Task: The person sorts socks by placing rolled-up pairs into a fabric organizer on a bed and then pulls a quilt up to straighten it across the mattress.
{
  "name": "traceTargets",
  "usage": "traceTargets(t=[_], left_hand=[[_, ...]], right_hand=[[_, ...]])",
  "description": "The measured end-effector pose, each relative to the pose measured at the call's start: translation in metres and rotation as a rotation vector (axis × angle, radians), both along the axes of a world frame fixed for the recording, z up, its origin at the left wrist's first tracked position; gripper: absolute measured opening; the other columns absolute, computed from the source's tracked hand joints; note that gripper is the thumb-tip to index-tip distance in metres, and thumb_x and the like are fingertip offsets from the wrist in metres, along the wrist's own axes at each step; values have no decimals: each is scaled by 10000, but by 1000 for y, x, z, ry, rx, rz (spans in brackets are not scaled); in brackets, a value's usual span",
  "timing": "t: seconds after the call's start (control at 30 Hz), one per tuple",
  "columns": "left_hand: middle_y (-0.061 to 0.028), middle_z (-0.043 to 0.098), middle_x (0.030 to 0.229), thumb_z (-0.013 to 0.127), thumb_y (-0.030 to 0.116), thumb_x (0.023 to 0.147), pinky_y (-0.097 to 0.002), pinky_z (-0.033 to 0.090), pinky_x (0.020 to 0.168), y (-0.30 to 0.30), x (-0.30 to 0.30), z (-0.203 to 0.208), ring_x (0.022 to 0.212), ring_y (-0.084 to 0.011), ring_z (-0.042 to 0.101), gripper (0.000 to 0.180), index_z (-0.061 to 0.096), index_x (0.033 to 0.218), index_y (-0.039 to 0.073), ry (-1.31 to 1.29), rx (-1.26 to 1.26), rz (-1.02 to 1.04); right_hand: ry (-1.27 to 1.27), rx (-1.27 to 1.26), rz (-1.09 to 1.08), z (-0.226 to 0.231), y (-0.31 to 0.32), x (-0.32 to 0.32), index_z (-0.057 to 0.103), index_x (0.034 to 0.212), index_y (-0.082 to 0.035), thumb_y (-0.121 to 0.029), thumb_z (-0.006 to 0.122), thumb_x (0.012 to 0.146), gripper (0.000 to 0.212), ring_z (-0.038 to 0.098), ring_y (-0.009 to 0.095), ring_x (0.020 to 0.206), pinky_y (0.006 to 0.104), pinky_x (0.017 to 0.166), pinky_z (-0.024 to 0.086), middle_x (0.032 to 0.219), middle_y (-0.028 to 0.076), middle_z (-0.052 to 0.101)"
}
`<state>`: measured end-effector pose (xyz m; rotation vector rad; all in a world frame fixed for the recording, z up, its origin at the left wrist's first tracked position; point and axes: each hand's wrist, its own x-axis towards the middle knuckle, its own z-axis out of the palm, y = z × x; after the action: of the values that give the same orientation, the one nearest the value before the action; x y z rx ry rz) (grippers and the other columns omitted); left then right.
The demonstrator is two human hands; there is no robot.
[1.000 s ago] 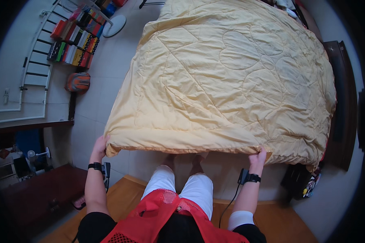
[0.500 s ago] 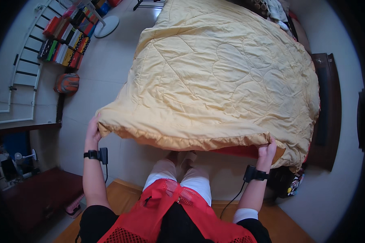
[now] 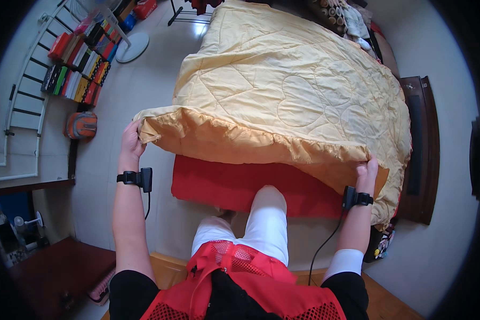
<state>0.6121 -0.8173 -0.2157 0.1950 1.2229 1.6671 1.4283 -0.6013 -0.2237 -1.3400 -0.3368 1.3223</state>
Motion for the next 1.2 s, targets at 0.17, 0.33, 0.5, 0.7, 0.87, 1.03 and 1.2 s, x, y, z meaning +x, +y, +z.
traceTargets(t=[0.17, 0.33, 0.5, 0.7, 0.87, 1.03, 1.2], left_hand=[[-150, 682, 1179, 497, 82, 1022, -407, 602, 891, 42, -19, -12, 1036, -265, 705, 265, 588, 1229, -55, -24, 72, 11], [-171, 665, 1250, 441, 140, 1040, -426, 540, 1006, 95, -24, -35, 1120, -287, 673, 333, 583, 1275, -49, 8, 63, -51], [-173, 689, 1169, 430, 138, 1037, -418, 599, 908, 189, -18, -62, 1047, -281, 704, 326, 586, 1233, -72, -55, -9, -32], [-144, 706, 1113, 466, 94, 1039, -325, 637, 820, 289, -40, -103, 956, -225, 731, 241, 599, 1177, -53, 26, -6, 19], [-144, 702, 1077, 475, 69, 1030, -310, 635, 810, 361, -41, -115, 932, -218, 727, 213, 614, 1111, -70, 47, -107, 67], [-157, 686, 1048, 456, 35, 1027, -308, 633, 813, 405, -39, -121, 896, -231, 714, 209, 606, 1087, -97, 8, -82, 140], [-170, 660, 1151, 526, 72, 1025, -387, 574, 977, 424, -36, -111, 1084, -285, 667, 180, 587, 1129, -63, 150, 19, 250]], right_hand=[[-76, 13, -91, 4, 61, -32, 652, 1075, -33, -144, 592, 939, 185, 705, 240, 836, 355, 693, 585, 1002, 97, 723], [-66, 38, -96, -15, 123, -51, 644, 1055, -42, -136, 623, 936, 153, 704, 239, 803, 362, 658, 582, 961, 92, 716], [-80, 64, -9, -36, 217, -46, 647, 1048, -51, -110, 626, 932, 131, 705, 221, 799, 359, 675, 583, 947, 94, 712], [-69, -48, -74, -94, 309, -82, 577, 1156, -4, -93, 566, 959, 217, 708, 311, 897, 463, 763, 596, 1079, 155, 682], [-4, -81, -159, -125, 363, -114, 526, 1272, 20, -81, 537, 972, 317, 693, 380, 1004, 560, 852, 582, 1165, 199, 654], [-66, -82, -153, -142, 399, -113, 531, 1272, 14, -90, 542, 975, 315, 698, 368, 984, 540, 833, 582, 1160, 192, 660], [-53, -10, -100, -154, 430, -127, 581, 1204, 9, -87, 567, 955, 267, 706, 351, 941, 501, 818, 584, 1128, 177, 676]])
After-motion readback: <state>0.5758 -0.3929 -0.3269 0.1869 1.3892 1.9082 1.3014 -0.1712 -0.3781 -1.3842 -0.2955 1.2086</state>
